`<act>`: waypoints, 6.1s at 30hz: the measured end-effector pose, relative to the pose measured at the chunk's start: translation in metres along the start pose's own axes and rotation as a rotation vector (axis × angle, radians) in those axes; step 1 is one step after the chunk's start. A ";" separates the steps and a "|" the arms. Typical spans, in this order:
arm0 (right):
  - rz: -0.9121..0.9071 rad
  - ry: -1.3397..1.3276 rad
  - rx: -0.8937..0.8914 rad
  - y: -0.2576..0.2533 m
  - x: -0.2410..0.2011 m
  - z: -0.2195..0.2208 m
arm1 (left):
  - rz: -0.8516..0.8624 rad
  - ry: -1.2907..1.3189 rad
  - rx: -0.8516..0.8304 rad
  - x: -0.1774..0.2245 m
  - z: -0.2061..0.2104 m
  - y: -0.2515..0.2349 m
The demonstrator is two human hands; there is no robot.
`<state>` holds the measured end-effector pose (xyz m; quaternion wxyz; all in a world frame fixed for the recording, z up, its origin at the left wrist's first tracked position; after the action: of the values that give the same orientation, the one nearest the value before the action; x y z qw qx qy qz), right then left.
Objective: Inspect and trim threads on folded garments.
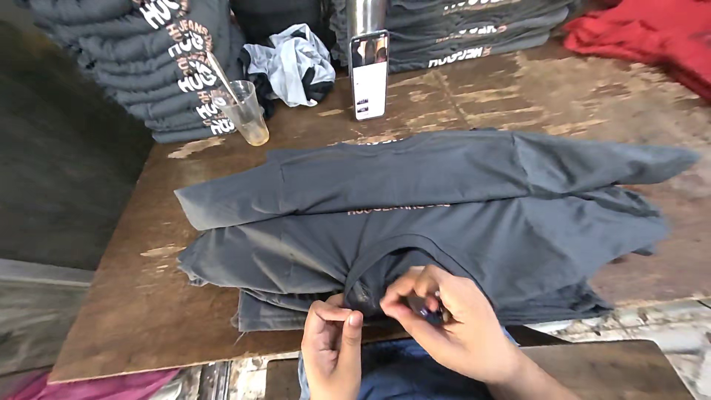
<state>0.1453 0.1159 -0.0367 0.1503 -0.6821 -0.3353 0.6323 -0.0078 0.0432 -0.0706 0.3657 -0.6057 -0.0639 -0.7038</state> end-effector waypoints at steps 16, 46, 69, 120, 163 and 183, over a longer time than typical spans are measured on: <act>0.175 -0.394 -0.139 0.014 0.011 0.022 | 0.483 -0.294 -0.331 0.036 0.004 0.010; 0.148 0.668 0.084 0.060 0.056 -0.218 | 0.516 -1.140 -0.179 -0.004 -0.069 -0.078; 0.044 0.821 0.286 -0.081 0.127 -0.213 | 0.802 -1.027 -0.199 -0.017 0.017 -0.195; -0.076 0.905 0.158 0.051 0.024 -0.112 | 0.244 0.153 -0.512 -0.032 0.128 0.003; 0.298 -0.447 0.726 0.050 0.062 -0.105 | 0.093 -0.123 -0.561 -0.045 0.117 0.017; 0.191 0.839 -0.081 0.062 0.015 -0.113 | -0.020 0.114 -0.506 -0.030 0.122 0.024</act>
<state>0.2702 0.1047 -0.0697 0.1876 -0.9133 -0.2053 0.2976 0.1046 0.1034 -0.0745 0.1984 -0.6367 0.1290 -0.7339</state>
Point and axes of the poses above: each hand's wrist, its own y-axis away from the middle knuckle, its own z-axis out of the palm, x = y × z, the point moved 6 cm from there along -y, towards the middle knuckle, and after that the axes turned 12 degrees about x, right-handed, at the moved point
